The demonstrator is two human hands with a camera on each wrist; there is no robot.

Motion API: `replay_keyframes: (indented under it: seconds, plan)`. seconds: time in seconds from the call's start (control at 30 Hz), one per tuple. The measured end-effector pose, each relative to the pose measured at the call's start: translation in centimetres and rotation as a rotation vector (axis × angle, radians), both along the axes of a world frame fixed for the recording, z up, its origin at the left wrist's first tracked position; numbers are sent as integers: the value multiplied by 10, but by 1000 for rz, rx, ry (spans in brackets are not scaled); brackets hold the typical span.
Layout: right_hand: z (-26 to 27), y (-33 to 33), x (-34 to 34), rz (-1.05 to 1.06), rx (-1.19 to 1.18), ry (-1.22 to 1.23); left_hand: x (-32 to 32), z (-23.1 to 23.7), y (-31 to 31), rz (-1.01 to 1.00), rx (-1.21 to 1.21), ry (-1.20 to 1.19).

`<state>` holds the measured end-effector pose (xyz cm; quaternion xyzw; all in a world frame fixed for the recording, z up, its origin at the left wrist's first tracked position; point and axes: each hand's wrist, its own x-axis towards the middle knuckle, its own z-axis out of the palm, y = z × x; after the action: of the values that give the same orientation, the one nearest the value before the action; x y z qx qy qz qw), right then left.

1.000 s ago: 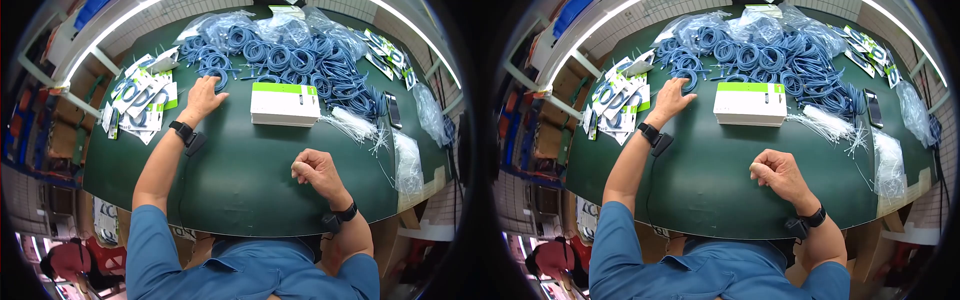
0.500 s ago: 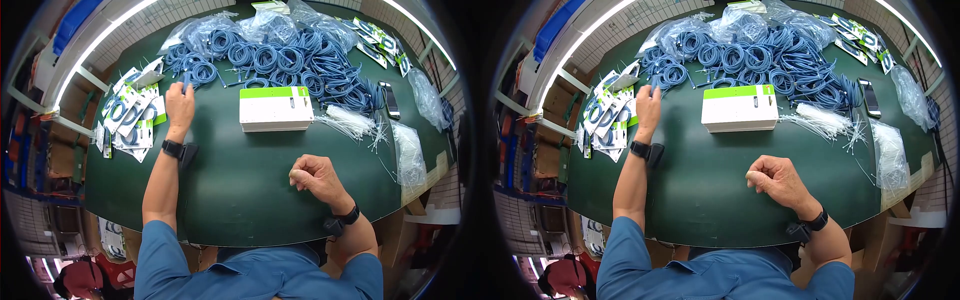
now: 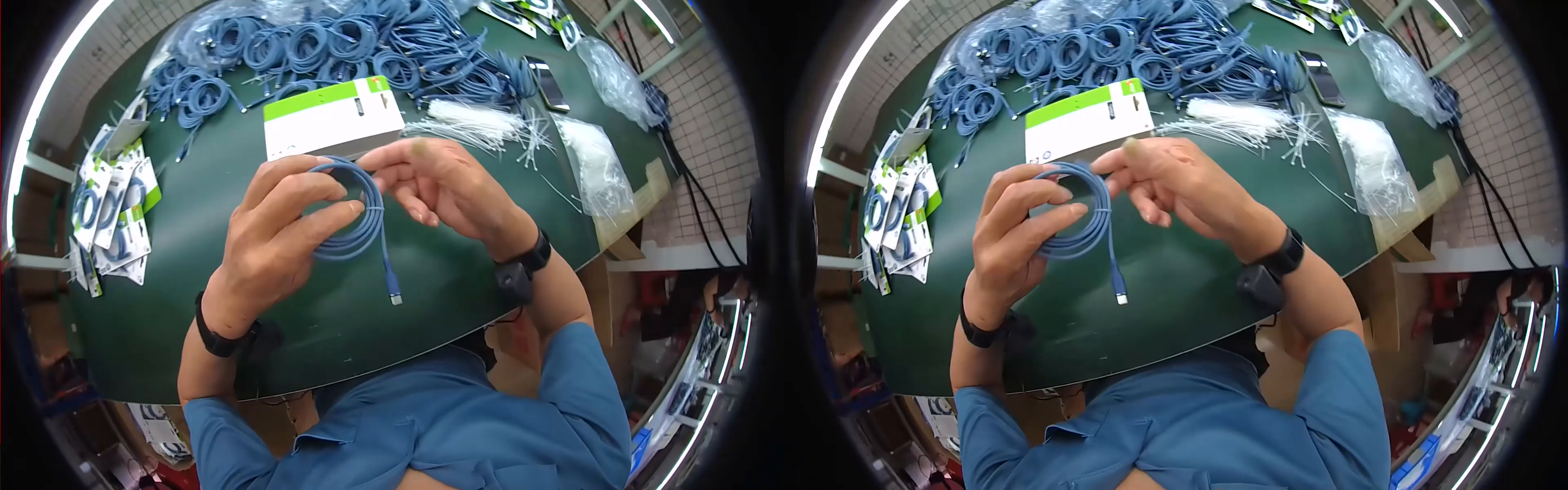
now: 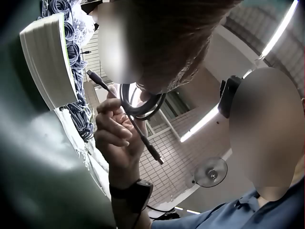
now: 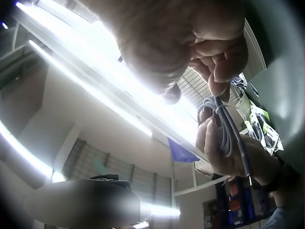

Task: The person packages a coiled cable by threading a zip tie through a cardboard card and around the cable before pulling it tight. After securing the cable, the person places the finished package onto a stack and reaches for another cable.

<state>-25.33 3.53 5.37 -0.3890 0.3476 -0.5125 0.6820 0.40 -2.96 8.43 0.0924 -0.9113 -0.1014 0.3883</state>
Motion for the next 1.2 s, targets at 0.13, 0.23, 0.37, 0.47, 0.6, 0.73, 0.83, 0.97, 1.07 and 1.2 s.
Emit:
replay_keyframes:
  seconds: [0.13,0.23,0.37,0.47,0.6,0.73,0.83,0.97,1.07,1.2]
  plan:
    - [-10,-6,4,93,-3,-5,-7,-8,10,-14,-65,32]
    - [-24,-1,12,-39,-61,-90,-10,-19,12,-6,-107,94]
    - [-29,8,14,-107,-11,-129,-13,-33,10,-15,-107,78]
    - [-21,11,16,-184,-67,-56,-15,-38,8,16,-13,80]
    - [-15,13,12,-119,-41,15,-8,-45,8,3,29,100]
    - [-18,12,11,-136,-42,23,-7,-49,5,-13,39,89]
    - [-20,11,11,-138,-48,53,-8,-52,4,-22,49,118]
    - [-26,11,15,-151,-39,60,-11,-56,3,-38,88,153]
    - [-24,13,15,-122,-24,92,-13,-62,2,-56,132,191]
    - [-10,19,17,-58,-16,171,-15,-73,1,-98,195,246]
